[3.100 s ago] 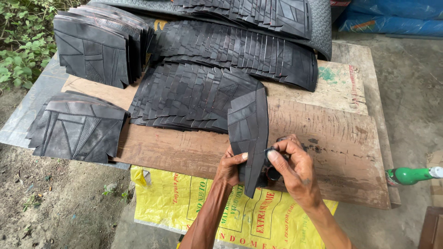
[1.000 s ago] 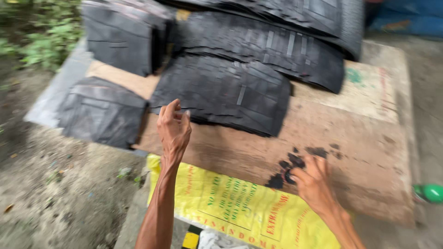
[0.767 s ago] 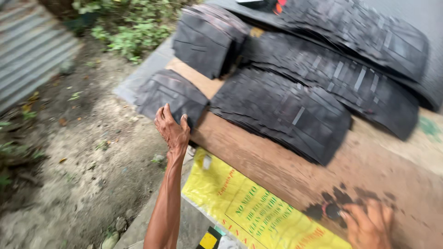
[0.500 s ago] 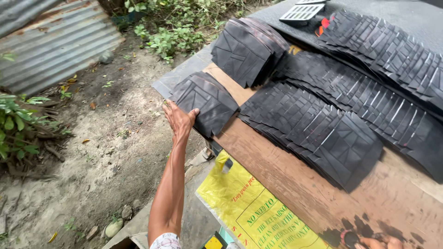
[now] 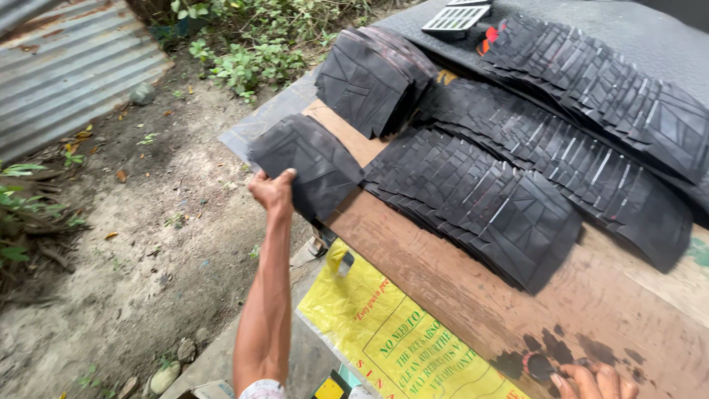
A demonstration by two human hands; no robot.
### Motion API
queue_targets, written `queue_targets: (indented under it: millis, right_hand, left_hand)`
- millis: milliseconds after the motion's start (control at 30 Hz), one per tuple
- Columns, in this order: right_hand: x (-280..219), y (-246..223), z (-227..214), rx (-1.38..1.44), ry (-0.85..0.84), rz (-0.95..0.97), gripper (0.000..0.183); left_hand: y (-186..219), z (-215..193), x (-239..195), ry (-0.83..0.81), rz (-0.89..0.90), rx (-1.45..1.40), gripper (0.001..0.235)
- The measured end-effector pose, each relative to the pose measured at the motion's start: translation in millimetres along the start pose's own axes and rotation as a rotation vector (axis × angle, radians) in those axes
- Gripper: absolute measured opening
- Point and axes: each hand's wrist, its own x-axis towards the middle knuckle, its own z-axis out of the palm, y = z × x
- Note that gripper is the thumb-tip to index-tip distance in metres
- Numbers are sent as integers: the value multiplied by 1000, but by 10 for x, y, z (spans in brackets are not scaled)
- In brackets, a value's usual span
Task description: The person repeatedly picks up black shoe sole pieces from a stack, applies a dark substance to the edges using a small applicator, and places them back on the table. The process is repeated for multiple pieces in a continuous loop.
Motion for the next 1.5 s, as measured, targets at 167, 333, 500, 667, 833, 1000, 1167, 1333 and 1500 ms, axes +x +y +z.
queue_targets:
  millis: [167,333,500,667,833,1000,1167,1333,1500]
  right_hand:
    - [160,-473,-435,85,-67,184,20]
    - [472,-813,-740,80,-123,219,23]
    - [533,-949,-827,118,-94,216,22]
    - [506,-936,-934,144,-91,216,23]
    - [544,-881,-1157,51,-10,233,22]
    - [656,-883,-1278,530,11,646,21]
    - [1038,-1037,-1235,1681,136,906,27]
    - [1282,-1240,-1357,1644,41,819,19]
    - [1363,-1292,-1448,1521,-12,745,15]
  left_hand:
    - [123,-256,-206,-248,279,-275,51]
    - [299,12,-1039,-837,-24,-460,44]
    - [273,264,-1538,-1029,-386,-248,48]
    - [172,150,-1570,-1164,-497,-172,37]
    - [183,46,-1492,-1248,-50,61,32]
    - [173,291,-1914,-1275,-372,-362,44]
    - [90,885,-2979,-1405,-863,-712,57]
    - [57,1082,-3577,-1536,-987,-864,54]
    - [80,1068,-3680,-1536,-1016,-844,57]
